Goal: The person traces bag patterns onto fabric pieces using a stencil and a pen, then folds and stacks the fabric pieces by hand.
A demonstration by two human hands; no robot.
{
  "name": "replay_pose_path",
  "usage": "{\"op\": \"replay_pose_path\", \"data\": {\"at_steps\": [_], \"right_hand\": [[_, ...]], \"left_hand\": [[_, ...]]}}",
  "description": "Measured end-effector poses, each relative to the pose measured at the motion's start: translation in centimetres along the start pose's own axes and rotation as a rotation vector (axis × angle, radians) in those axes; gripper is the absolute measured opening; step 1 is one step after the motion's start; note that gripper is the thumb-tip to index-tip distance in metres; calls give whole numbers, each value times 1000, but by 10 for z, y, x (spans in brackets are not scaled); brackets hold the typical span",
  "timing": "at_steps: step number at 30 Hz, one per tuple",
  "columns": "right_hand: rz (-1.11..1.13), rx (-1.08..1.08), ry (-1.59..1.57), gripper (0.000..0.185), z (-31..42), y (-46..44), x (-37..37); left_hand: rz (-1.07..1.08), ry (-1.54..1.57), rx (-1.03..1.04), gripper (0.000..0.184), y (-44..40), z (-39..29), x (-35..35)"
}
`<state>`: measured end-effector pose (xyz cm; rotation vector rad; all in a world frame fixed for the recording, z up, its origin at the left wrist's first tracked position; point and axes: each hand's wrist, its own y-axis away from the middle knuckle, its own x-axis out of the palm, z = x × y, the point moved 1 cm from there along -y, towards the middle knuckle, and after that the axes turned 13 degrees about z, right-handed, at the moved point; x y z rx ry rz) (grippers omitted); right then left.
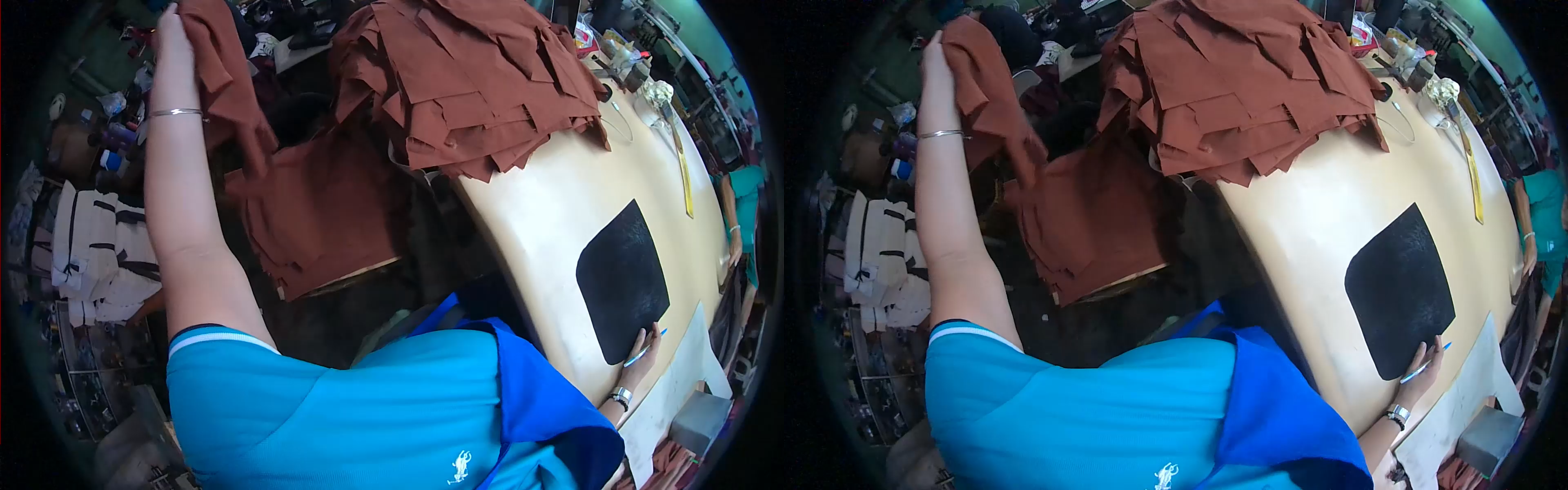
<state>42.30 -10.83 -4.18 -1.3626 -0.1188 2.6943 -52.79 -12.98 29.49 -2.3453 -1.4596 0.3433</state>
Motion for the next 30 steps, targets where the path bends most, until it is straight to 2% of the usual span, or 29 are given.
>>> {"op": "replay_pose_path", "data": {"at_steps": [1, 2, 4, 6, 8, 11, 12, 13, 15, 17, 19, 21, 23, 26, 29, 30], "right_hand": [[-2, 4, 17, 37, 2, 1, 0], [-3, 9, 34, 37, 3, 1, 0], [-1, 18, 66, 37, 8, 1, -2], [4, 26, 91, 37, 12, 1, -3], [-8, 16, 109, 37, 8, 1, -2], [-13, 9, 71, 36, 2, 0, -1], [-16, 7, 47, 36, 2, 0, -1], [-11, 9, 25, 36, 5, 1, -1], [-3, 7, -15, 35, 10, 2, -2], [-5, 1, -32, 34, 4, 1, 0], [-7, 0, -20, 33, 4, 1, -1], [-9, 5, 19, 33, 6, 1, -2], [1, 19, 76, 32, 5, 1, -4], [-10, 22, 26, 31, 11, 2, -2], [-27, 17, -15, 32, 6, 1, -1], [-27, 15, -17, 32, 5, 1, 0]], "left_hand": [[158, -5, 56, 62, -3, -5, -16], [224, 15, 103, 61, -4, -11, -31], [231, 64, 137, 61, 7, -15, -76], [167, 105, 66, 60, 23, -4, -129], [108, 130, -104, 59, 42, 35, -179], [55, 55, -602, 56, 84, 147, -242], [188, -125, -555, 58, 118, 174, -239], [158, -561, -620, 61, 142, 200, -239], [314, -812, -644, 64, 142, 305, -285], [-17, -1317, -579, 76, 224, 262, -175], [308, -1487, -301, 82, 258, 246, -110], [558, -1535, -102, 82, 271, 271, -68], [691, -1533, -101, 76, 280, 289, -36], [699, -1499, -243, 58, 276, 328, -14], [676, -1391, -340, 47, 261, 337, -14], [639, -1348, -246, 46, 261, 332, -14]]}}
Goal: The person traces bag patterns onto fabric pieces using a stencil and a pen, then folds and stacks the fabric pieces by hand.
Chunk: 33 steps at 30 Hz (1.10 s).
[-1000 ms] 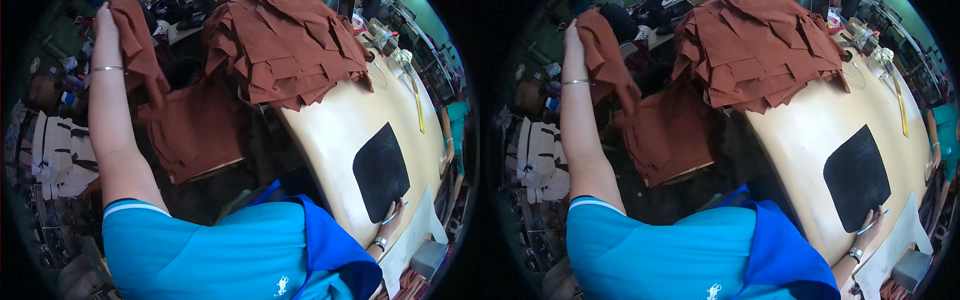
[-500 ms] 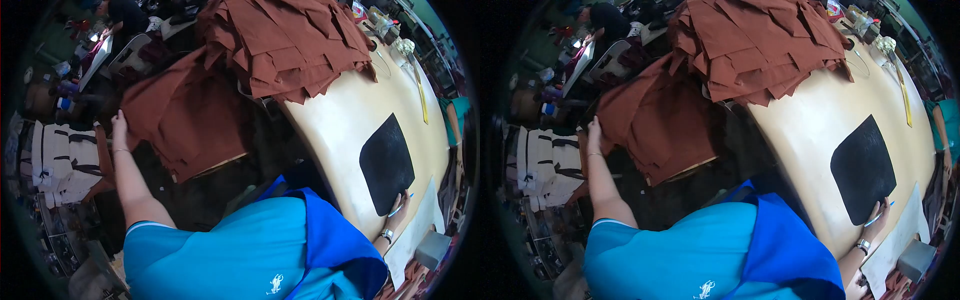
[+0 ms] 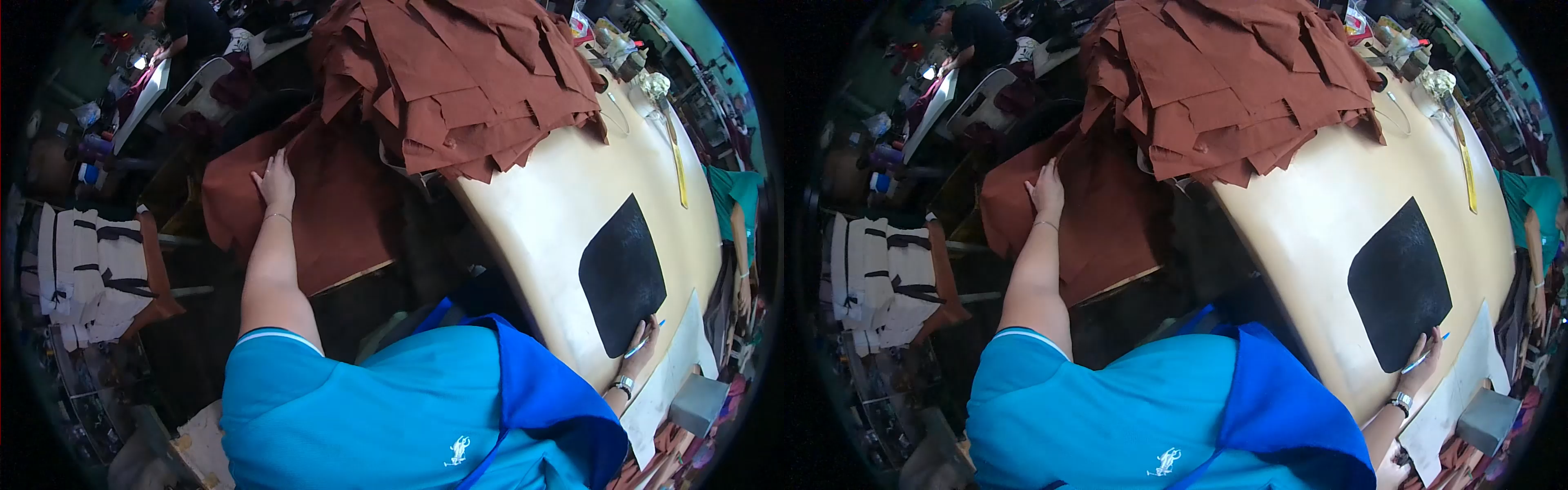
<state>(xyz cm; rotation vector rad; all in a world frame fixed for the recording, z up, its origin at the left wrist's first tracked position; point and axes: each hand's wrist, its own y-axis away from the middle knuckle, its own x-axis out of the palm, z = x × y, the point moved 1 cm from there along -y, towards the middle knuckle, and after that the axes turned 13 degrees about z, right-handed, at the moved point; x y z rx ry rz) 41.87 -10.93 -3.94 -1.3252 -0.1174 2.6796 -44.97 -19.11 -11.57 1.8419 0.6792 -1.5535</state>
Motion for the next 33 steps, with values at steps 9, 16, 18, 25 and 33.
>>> {"op": "replay_pose_path", "data": {"at_steps": [9, 16, 18, 25, 33], "right_hand": [[-2, 2, 18, 31, 3, 0, 0], [-40, 6, 151, 34, 34, 7, -5], [-46, 20, 125, 33, 38, 7, -4], [-98, -19, 163, 35, 47, 11, -8], [-90, 7, 79, 33, 39, 11, -9]], "left_hand": [[266, -321, 415, 66, 112, -11, 44], [-534, 430, 696, 49, 74, -111, -47], [-686, 465, 931, 43, 70, -185, -127], [-456, -41, 1149, 58, 49, -380, -177], [-260, -250, 1024, 27, 24, -445, -200]]}}
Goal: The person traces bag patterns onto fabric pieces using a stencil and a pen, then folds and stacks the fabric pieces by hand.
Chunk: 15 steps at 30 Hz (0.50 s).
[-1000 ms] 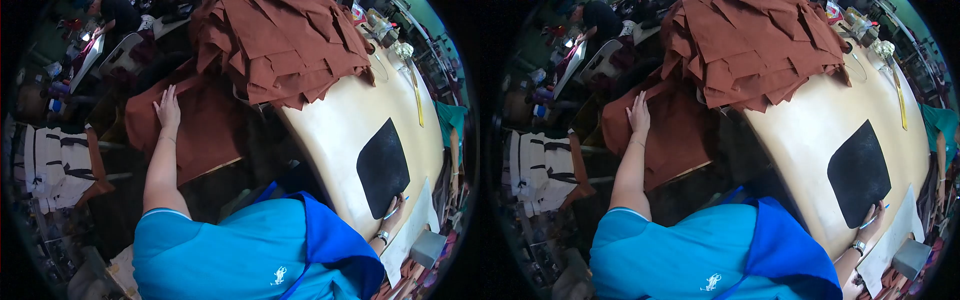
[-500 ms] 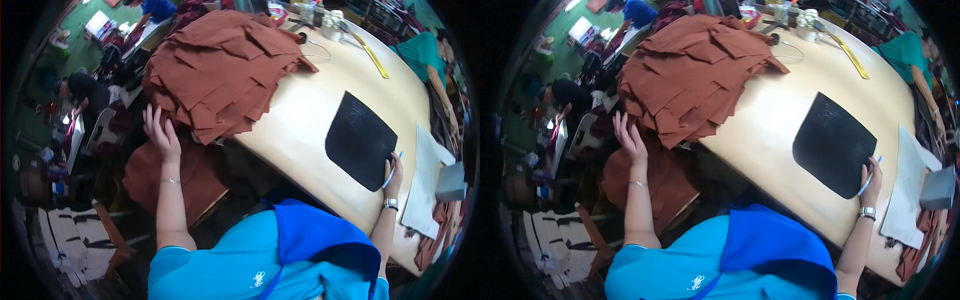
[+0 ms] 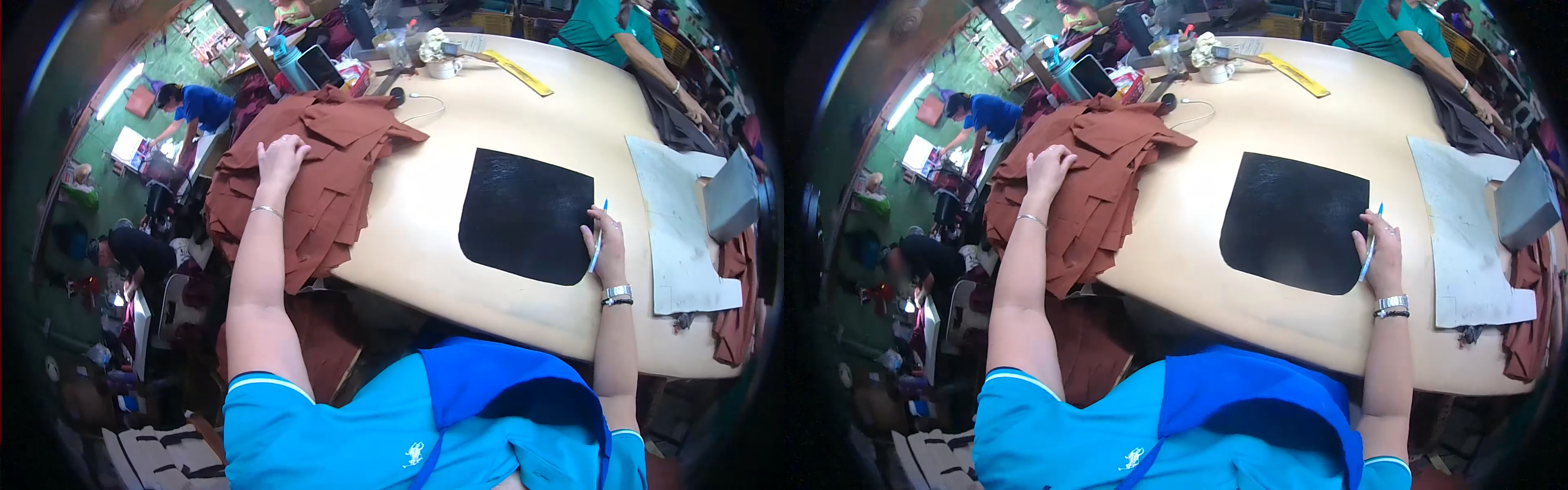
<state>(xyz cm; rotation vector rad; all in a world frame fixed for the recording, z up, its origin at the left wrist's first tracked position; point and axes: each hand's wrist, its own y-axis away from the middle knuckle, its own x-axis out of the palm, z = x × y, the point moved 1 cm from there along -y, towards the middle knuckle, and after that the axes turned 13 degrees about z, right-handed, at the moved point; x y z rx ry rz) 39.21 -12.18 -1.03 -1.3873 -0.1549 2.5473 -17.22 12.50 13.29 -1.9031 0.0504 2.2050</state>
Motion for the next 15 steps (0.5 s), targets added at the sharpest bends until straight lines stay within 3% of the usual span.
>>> {"op": "replay_pose_path", "data": {"at_steps": [4, 5, 8, 11, 12, 13, 15], "right_hand": [[-48, -36, -69, 35, 3, 2, -1], [-83, -61, -121, 37, 3, 1, -1], [-192, -174, -207, 42, 22, 6, -13], [-152, -420, -299, 71, 52, 17, -20], [-95, -488, -393, 80, 63, 20, -16], [6, -447, -318, 83, 76, 29, -19], [204, -408, -190, 69, 79, 43, -9]], "left_hand": [[-379, 314, 22, 26, -17, -31, -22], [-547, 439, 194, 26, -19, -49, -30], [-582, 765, 475, 21, 17, -157, -60], [-170, 1231, 741, 18, 97, -266, -45], [-176, 966, 899, 11, 118, -289, -30], [34, 1116, 885, 10, 144, -312, -7], [11, 905, 1058, 30, 172, -336, 22]]}}
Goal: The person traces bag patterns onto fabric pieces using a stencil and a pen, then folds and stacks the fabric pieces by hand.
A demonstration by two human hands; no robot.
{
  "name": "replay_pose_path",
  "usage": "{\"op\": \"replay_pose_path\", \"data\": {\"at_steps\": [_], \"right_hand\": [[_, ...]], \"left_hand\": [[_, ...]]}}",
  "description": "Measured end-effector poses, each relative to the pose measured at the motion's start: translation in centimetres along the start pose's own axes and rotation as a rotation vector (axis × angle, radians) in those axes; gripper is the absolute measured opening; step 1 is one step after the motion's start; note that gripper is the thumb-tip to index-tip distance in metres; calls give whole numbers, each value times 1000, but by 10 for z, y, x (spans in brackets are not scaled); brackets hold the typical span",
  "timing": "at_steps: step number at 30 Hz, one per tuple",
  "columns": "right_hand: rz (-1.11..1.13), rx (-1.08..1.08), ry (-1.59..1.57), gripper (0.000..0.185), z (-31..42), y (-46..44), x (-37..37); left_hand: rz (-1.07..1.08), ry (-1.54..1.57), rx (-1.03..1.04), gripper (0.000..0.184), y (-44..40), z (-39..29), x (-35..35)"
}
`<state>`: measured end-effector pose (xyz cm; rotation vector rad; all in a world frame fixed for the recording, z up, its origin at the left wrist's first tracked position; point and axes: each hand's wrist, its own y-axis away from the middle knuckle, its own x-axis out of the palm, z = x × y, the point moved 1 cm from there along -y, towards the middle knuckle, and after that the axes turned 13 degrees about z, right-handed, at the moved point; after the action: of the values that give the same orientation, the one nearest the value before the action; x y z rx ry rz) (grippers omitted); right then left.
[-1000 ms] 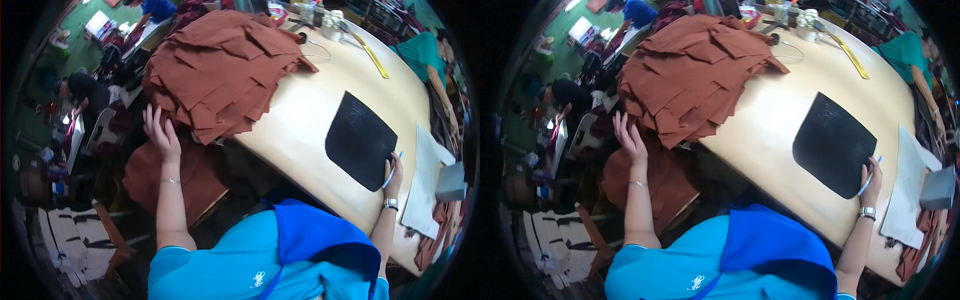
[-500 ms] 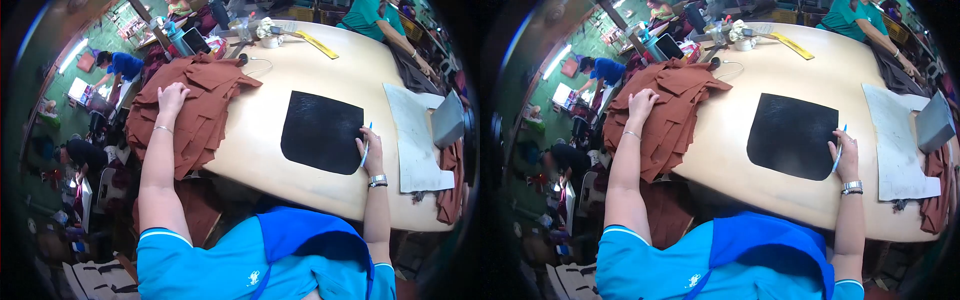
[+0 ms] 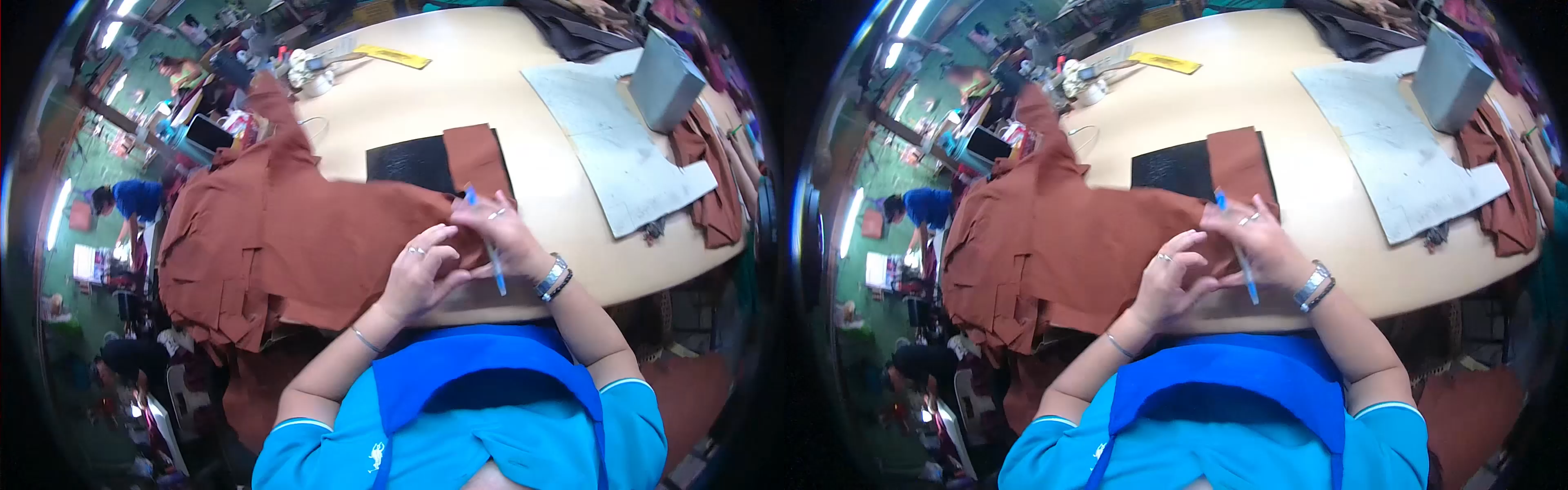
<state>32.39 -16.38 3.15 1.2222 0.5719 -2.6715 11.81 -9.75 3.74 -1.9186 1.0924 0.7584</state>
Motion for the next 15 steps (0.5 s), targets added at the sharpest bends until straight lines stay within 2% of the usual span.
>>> {"op": "replay_pose_path", "data": {"at_steps": [1, 3, 4, 6, 9, 10, 11, 12, 14, 15], "right_hand": [[102, 43, 5, 56, -3, 7, 10], [131, 54, 14, 29, -11, 22, 15], [87, 72, -22, 19, -9, 28, 13], [36, 101, -21, 21, -9, 38, 9], [-5, 146, -46, 25, -2, 46, 1], [-6, 165, -64, 27, 1, 47, 0], [-8, 185, -81, 29, 3, 47, 0], [-39, 140, -13, 40, 4, 47, -1], [-38, 60, 75, 40, 29, 37, -14], [-35, 19, 119, 41, 40, 31, -16]], "left_hand": [[46, -145, -43, 53, 4, 0, 11], [129, -229, -271, 77, 13, -3, 18], [134, -216, -321, 79, 19, -3, 18], [144, -195, -431, 83, 32, 0, 14], [267, -270, -439, 80, 48, -6, 2], [212, -274, -406, 55, 45, -16, -3], [215, -195, -364, 47, 49, -15, 1], [216, -115, -322, 39, 55, -10, 6], [146, 55, -201, 20, 55, -11, 13], [161, 43, -136, 22, 53, -14, 14]]}}
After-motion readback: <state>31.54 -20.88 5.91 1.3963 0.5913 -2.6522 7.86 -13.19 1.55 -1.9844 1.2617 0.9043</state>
